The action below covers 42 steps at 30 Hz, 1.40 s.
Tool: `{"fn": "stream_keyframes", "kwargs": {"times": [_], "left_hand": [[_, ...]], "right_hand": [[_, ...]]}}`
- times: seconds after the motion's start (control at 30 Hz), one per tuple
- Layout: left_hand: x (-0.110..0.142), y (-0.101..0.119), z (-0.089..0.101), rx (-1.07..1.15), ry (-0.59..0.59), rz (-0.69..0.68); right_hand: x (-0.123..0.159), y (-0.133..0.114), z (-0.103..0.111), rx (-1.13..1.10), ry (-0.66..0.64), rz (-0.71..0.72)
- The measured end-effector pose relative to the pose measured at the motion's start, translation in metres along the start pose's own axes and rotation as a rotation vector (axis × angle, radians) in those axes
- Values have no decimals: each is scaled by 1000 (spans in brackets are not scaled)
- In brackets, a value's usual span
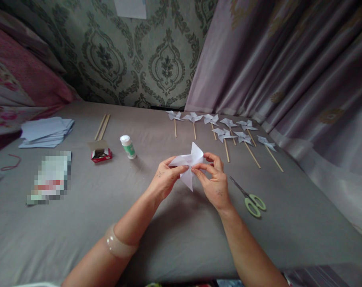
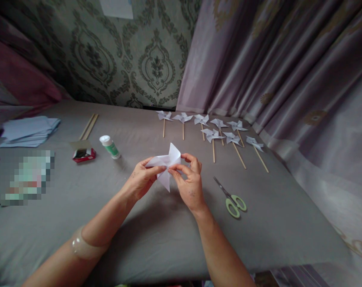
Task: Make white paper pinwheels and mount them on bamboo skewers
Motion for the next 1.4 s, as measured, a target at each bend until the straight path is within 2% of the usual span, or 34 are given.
{"fn": "stream_keyframes", "kwargs": {"times": [1.1, 1.4], "left_hand": [[1, 2, -1, -8, 9, -1], [4, 13, -3, -103, 21, -70]], "right_hand": [[0, 0, 0, 8, -10, -6], [0, 1, 0, 9, -7, -12]]}}
Point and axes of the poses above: each hand's wrist, its own x-axis away from the middle knuckle, its own z-axis out of the back of the hand, y = z × x, the point moved 10 cm from there along -x, towards the middle knuckle, and after that the axes turned 6 degrees about -y, right-handed, at the moved point
